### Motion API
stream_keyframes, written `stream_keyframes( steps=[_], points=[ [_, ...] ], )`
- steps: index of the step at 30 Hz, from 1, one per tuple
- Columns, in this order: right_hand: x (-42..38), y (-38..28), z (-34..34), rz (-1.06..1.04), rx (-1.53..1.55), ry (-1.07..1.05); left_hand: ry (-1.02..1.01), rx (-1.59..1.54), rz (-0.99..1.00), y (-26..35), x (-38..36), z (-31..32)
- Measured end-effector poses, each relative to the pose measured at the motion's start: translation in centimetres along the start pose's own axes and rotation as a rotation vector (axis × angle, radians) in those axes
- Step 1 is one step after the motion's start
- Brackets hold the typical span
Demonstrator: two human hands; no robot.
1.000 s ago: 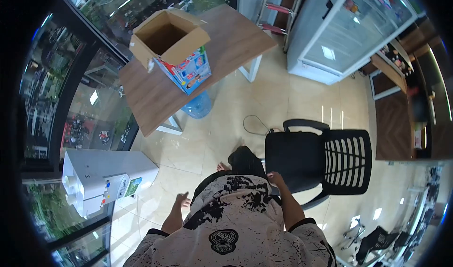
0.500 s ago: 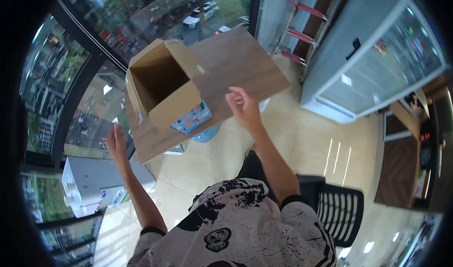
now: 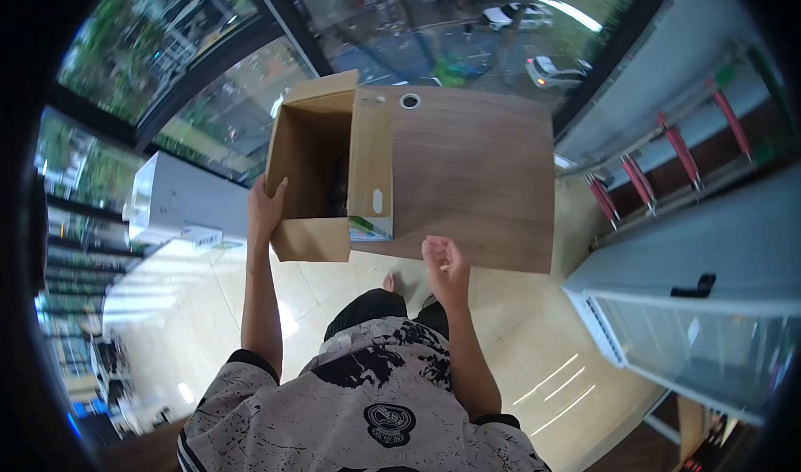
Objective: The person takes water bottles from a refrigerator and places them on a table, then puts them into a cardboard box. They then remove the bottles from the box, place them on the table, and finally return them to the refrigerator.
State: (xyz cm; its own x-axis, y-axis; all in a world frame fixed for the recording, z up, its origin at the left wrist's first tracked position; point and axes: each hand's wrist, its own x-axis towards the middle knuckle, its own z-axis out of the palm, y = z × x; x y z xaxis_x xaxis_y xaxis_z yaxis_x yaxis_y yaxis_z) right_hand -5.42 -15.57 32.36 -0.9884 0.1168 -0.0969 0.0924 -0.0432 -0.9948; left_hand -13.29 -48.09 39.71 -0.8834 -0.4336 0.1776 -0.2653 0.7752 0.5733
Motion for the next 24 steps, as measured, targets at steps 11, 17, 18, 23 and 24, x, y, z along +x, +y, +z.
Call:
stream_keyframes(
  steps=[11,17,18,23,24],
  points=[
    [10.9,-13.1,9.1,-0.465,-0.844,-0.229,0.096,0.070,-0.044,2.4,-1.6,-0.6],
    [11.8,-10.1,10.4,-0.210,-0.850,-0.483,-0.012,0.018,-0.170,4.8,-1.7,-1.9],
    [11.9,-9.7,10.3,-0.200,-0.855,-0.497,-0.066,-0.025,-0.237,5.1,-1.5,-2.2],
    [11.9,-9.1,9.6,-0.146,-0.543,-0.514,-0.070,-0.085,-0.260,4.9,-1.8,-1.7],
    [12.0,-9.5,9.3,-0.149,-0.538,-0.507,0.024,-0.024,-0.148,4.9,-1.7,-1.7]
  ],
)
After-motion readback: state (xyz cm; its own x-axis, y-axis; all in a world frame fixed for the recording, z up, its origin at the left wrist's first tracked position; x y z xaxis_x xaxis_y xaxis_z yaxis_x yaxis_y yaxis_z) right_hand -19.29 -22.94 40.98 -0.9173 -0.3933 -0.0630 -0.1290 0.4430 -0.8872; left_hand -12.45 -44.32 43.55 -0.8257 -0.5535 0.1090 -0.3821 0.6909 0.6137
